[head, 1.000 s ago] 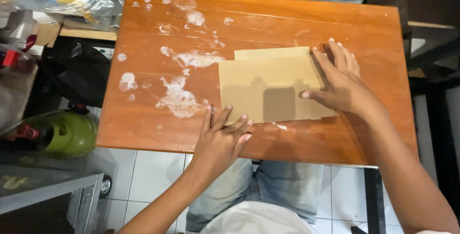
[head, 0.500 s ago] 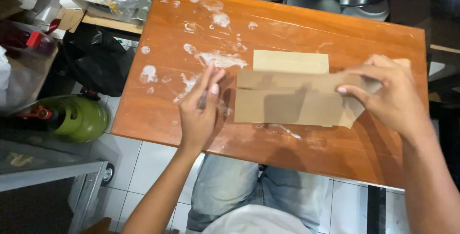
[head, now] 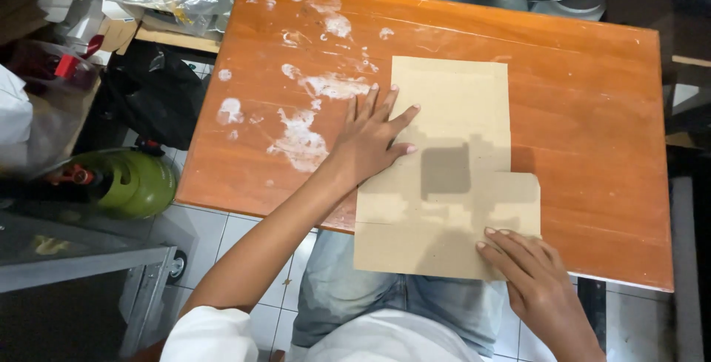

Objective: The person folds flat cardboard pieces into small rectangular boxes by hand. They fold the sides and flaps of the cardboard, tucking them together to form the box shape, and then place the finished boxes on a nearby shelf.

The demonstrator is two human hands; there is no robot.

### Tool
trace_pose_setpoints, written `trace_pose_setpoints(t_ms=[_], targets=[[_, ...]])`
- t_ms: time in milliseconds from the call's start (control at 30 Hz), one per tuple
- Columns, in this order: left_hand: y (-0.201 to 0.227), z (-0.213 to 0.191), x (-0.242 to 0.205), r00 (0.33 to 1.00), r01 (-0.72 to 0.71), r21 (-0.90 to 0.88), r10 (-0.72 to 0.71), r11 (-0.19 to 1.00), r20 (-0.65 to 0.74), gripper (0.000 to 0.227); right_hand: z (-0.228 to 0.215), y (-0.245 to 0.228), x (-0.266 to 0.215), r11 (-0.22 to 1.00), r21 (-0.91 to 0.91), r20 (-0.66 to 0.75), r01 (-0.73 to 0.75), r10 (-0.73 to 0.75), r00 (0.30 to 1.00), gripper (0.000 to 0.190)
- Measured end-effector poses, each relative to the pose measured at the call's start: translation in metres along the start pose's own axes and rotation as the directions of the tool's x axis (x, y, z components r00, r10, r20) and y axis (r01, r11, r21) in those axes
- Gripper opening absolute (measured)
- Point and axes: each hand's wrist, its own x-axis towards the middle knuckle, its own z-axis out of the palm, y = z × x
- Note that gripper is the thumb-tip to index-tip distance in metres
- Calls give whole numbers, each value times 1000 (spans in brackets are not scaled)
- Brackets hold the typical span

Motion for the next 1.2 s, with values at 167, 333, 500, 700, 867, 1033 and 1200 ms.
trace_pose_setpoints(t_ms=[167,333,500,700,867,1033,1200], targets=[[-3,23,0,971,-44,-10,40,999,-237,54,-14,19,11,924,251,382,-289,180,906,50],[6,30,-11,924,-121,-85,81,989,-374,44,-56,50,99,860,358,276,-363,274,921,50],[18,30,-15,870,-137,196,213,971,-446,45,11,140,223,923,285,139,-258,226,964,40],[20,22,-15,970,-56,-14,51,998,-237,55,74,197,290,945,61,369,-320,277,887,69],[21,23,-14,973,-43,-1,42,999,-228,55,74,207,306,942,26,466,-334,284,838,55],[20,11,-10,978,-27,-82,9,996,-211,55,72,183,275,995,60,152,-80,70,986,11],[19,-10,10,948,-14,88,41,996,-316,53,79,158,236,1000,6,-75,3,-3,997,18]])
